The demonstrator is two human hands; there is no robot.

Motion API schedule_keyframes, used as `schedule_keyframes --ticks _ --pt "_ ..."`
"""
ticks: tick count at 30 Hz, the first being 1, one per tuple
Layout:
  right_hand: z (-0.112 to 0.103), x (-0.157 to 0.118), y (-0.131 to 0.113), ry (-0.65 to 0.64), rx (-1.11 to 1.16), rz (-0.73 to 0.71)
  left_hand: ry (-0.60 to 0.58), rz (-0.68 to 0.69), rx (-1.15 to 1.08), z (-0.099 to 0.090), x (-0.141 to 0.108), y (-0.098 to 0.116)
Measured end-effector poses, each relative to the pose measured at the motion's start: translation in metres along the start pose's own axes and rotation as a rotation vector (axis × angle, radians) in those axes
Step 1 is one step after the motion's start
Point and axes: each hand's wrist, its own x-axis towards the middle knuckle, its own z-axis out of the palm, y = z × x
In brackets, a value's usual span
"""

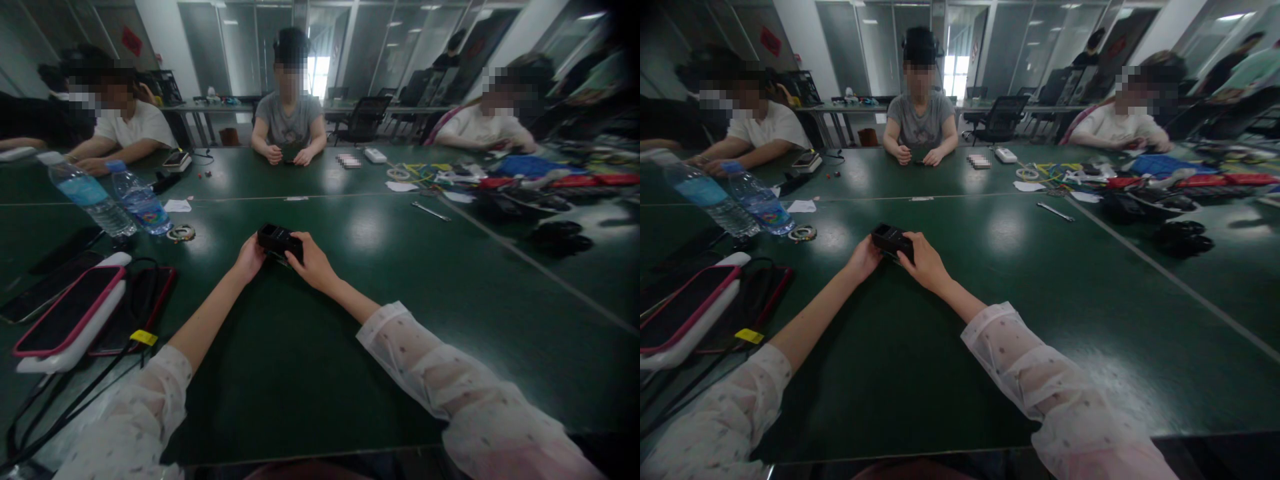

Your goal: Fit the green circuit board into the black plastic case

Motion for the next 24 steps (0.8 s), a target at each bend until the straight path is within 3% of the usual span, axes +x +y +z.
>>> schedule_keyframes --ticks 24 --pt "-0.0010 -0.0003 -0.0011 -0.003 0.006 0.015 0.026 -0.018 0.007 0.0027 -0.0025 0.0022"
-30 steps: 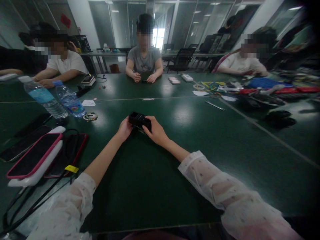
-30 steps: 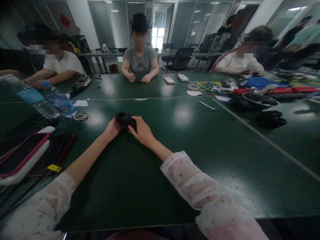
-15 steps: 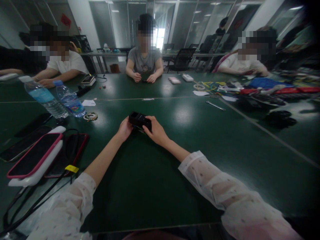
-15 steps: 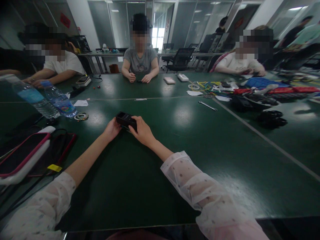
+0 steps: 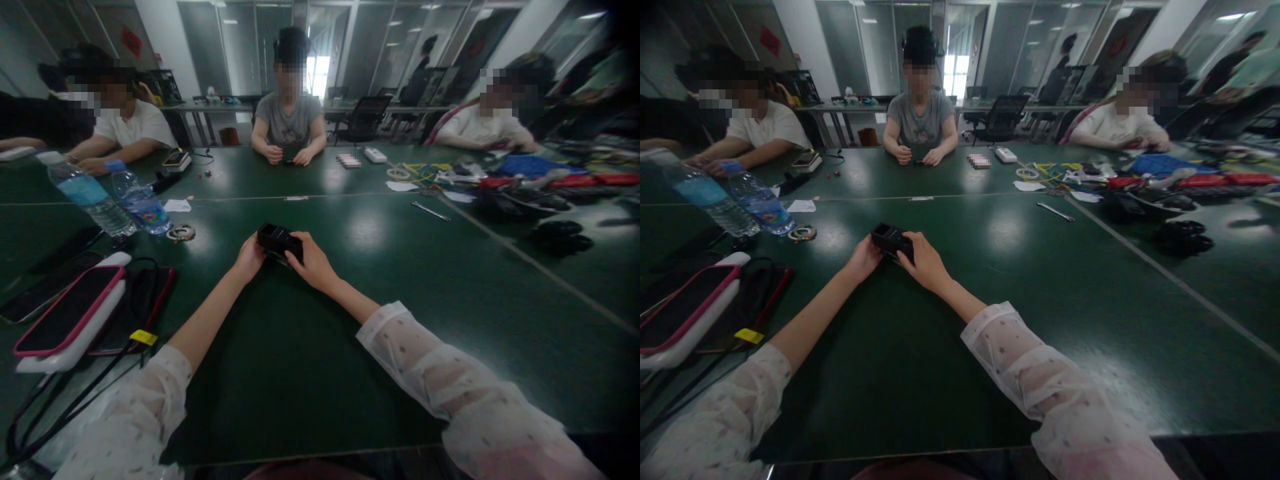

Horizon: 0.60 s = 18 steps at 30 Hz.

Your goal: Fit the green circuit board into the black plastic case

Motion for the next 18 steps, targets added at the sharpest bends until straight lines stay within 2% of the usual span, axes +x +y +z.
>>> schedule_keyframes --ticks 18 --pt "-0.0007 0.0000 -0.0003 -0.001 0.000 0.000 -0.026 0.008 0.001 -0.0058 0.0071 -0.0040"
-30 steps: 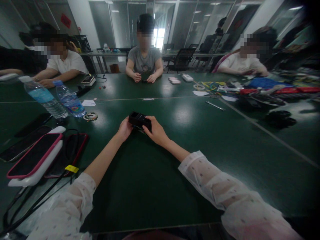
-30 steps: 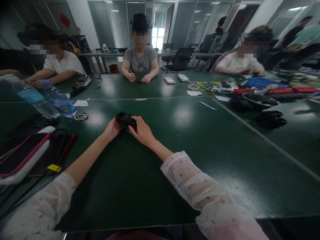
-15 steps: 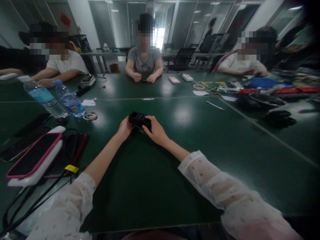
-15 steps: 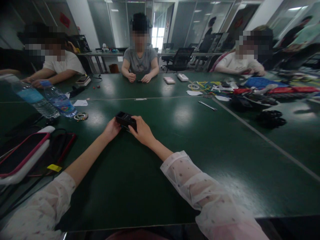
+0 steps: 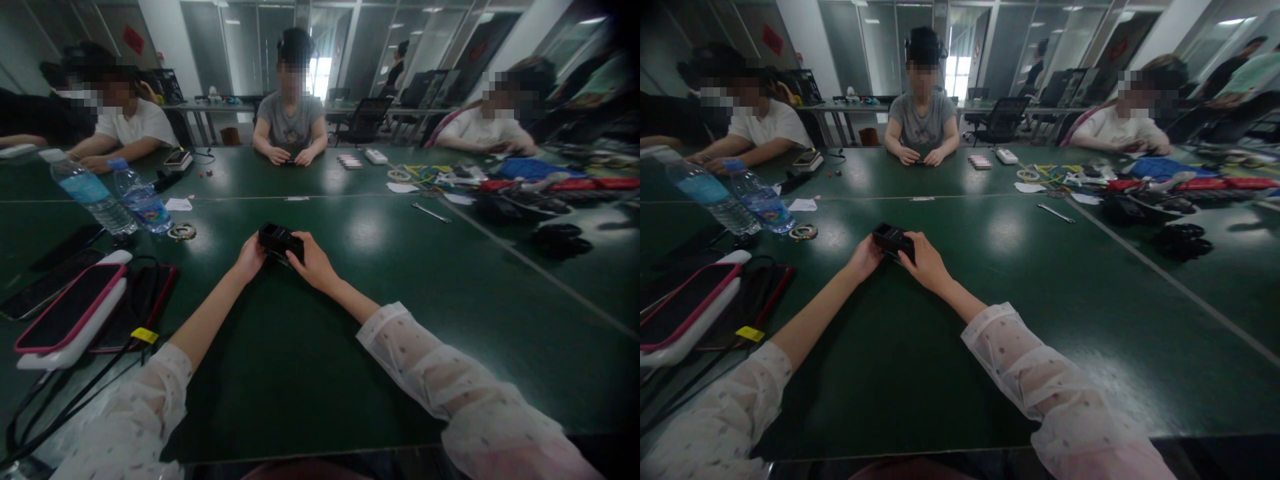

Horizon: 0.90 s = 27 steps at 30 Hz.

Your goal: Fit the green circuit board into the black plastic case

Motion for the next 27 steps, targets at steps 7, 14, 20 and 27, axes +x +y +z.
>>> schedule_keyframes --ticks 7,14,20,27 --pt "0.0001 0.0003 0.0007 -0.005 -0.009 -0.001 -0.006 0.003 -0.010 -0.0016 0.0020 -0.0012" --pt "0.0023 -0.0001 0.0017 0.006 -0.008 -0.005 0.013 -0.013 -0.008 0.0027 -0.0018 0.0015" --pt "0.0018 0.0002 0.0016 0.012 -0.002 -0.012 0.010 -0.003 -0.010 0.0013 -0.0001 0.0002" --pt "0.0012 0.0007 0.0007 0.007 -0.003 -0.009 -0.015 0.009 -0.026 -0.0022 0.0025 -0.0020"
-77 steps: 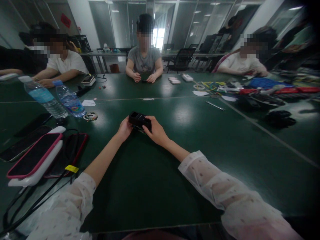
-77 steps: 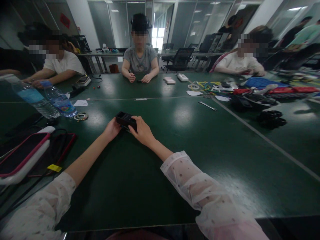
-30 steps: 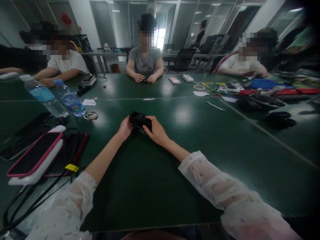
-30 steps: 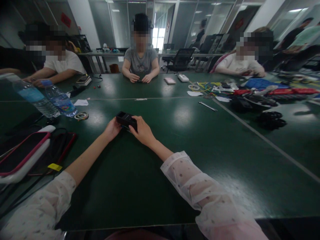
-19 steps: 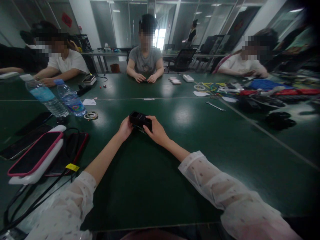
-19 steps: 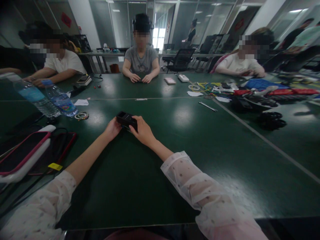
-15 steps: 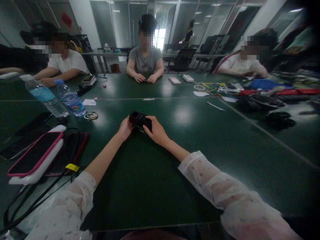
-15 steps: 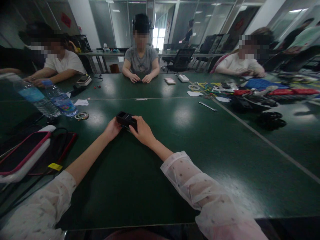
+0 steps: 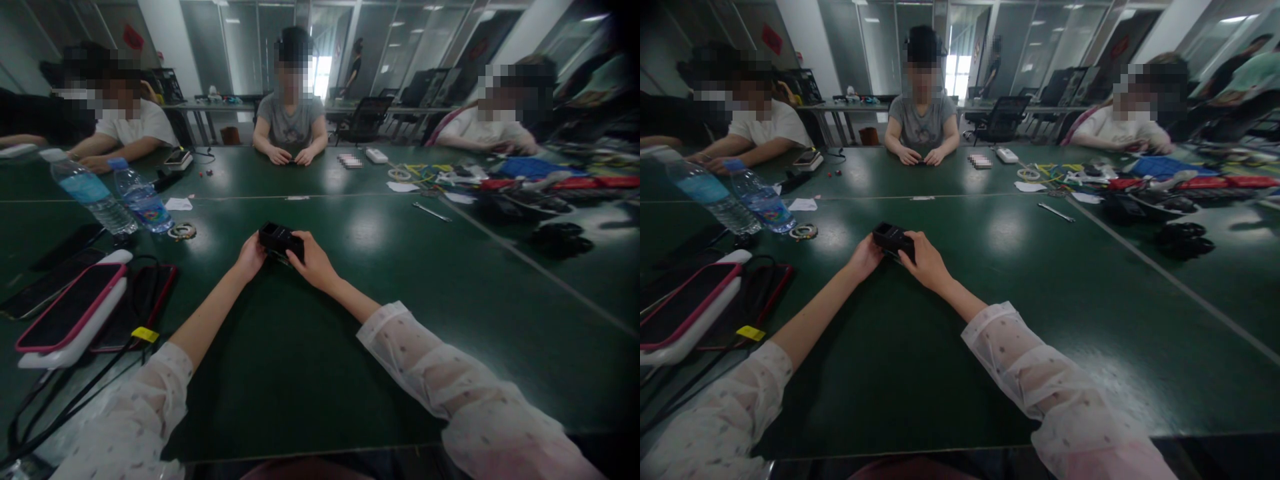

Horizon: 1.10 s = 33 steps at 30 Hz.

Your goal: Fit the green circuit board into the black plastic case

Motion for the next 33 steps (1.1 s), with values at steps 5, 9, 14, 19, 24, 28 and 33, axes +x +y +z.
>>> schedule_keyframes --ticks 5,9,14,19,24,28,33 --pt "-0.0004 -0.0006 -0.0007 -0.002 0.007 0.005 -0.004 -0.003 -0.003 -0.0004 -0.0012 0.0007" --pt "-0.0005 -0.0009 -0.0008 0.000 0.006 0.012 -0.005 -0.006 0.003 0.0003 -0.0024 0.0015" --pt "0.0005 -0.0006 0.0007 -0.003 0.004 -0.002 0.037 -0.015 0.010 0.0041 -0.0040 0.0031" --pt "0.0008 -0.0006 0.0012 -0.007 0.007 -0.007 0.043 -0.027 0.015 0.0081 -0.0074 0.0062" --pt "-0.0004 -0.0009 -0.0003 -0.011 -0.001 0.002 0.036 -0.023 0.004 0.0079 -0.0089 0.0062" --pt "-0.0009 -0.0009 -0.0006 -0.019 -0.010 0.006 0.017 -0.003 0.003 0.0065 -0.0083 0.0048" --pt "-0.0002 -0.0009 -0.0002 -0.016 -0.012 0.007 0.017 0.000 0.012 0.0035 -0.0055 0.0031"
